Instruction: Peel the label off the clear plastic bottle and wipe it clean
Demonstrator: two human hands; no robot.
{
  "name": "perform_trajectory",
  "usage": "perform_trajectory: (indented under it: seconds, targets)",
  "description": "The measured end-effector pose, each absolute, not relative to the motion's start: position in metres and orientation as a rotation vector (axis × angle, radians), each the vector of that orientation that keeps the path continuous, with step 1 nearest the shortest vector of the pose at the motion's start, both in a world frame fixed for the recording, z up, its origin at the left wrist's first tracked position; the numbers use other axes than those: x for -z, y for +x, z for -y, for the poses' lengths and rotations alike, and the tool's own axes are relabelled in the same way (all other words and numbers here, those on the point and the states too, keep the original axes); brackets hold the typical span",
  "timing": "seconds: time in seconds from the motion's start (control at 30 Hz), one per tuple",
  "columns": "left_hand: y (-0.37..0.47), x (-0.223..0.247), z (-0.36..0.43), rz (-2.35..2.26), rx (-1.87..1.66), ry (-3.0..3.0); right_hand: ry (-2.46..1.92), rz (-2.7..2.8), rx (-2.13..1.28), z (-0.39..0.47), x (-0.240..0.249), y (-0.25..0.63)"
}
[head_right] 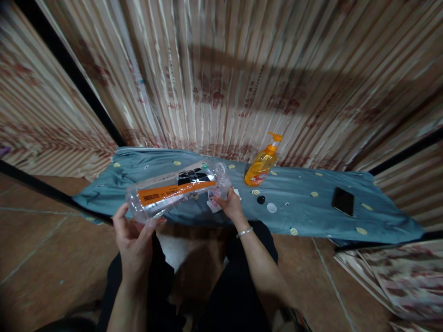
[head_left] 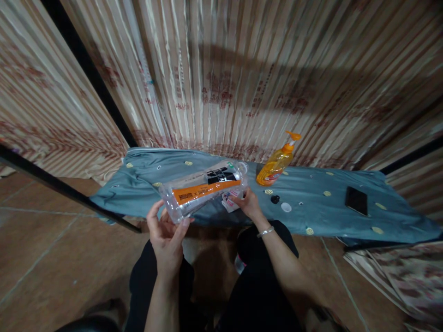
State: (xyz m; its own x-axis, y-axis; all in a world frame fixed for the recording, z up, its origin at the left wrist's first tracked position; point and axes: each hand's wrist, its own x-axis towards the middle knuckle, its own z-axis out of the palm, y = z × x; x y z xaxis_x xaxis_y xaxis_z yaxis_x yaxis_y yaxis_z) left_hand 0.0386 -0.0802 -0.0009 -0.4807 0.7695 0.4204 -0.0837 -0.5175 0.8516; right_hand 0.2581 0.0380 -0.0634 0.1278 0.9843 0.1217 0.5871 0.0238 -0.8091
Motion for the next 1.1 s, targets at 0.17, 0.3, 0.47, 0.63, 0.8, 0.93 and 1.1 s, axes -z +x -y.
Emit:
perform_trajectory:
  seconds: [0.17, 0.3, 0.47, 0.63, 0.8, 0.93, 1.1]
  targets:
    - [0.038, -0.002, 0.082, -1.068, -2.031, 1.129, -1.627, 1.578, -0.667, -0.039, 0.066, 0.260]
    - [0.038, -0.003, 0.083, -1.092, -2.015, 1.153, -1.631, 1.590, -0.676, -0.039, 0.068, 0.261]
    - [0.038, -0.003, 0.084, -1.087, -2.018, 1.112, -1.632, 1.605, -0.616, -0.040, 0.072, 0.262]
    - [0.037, -0.003, 0.084, -1.075, -2.021, 1.082, -1.605, 1.586, -0.643, -0.042, 0.075, 0.261]
    - [0.037, -0.004, 0.085, -1.071, -2.012, 1.086, -1.574, 1.579, -0.655, -0.041, 0.075, 0.261]
    - [0.038, -0.006, 0.086, -1.043, -2.019, 1.070, -1.593, 1.580, -0.657, -0.040, 0.071, 0.260]
    - [0.039, -0.007, 0.088, -1.028, -2.021, 1.066, -1.599, 1.566, -0.665, -0.039, 0.067, 0.259]
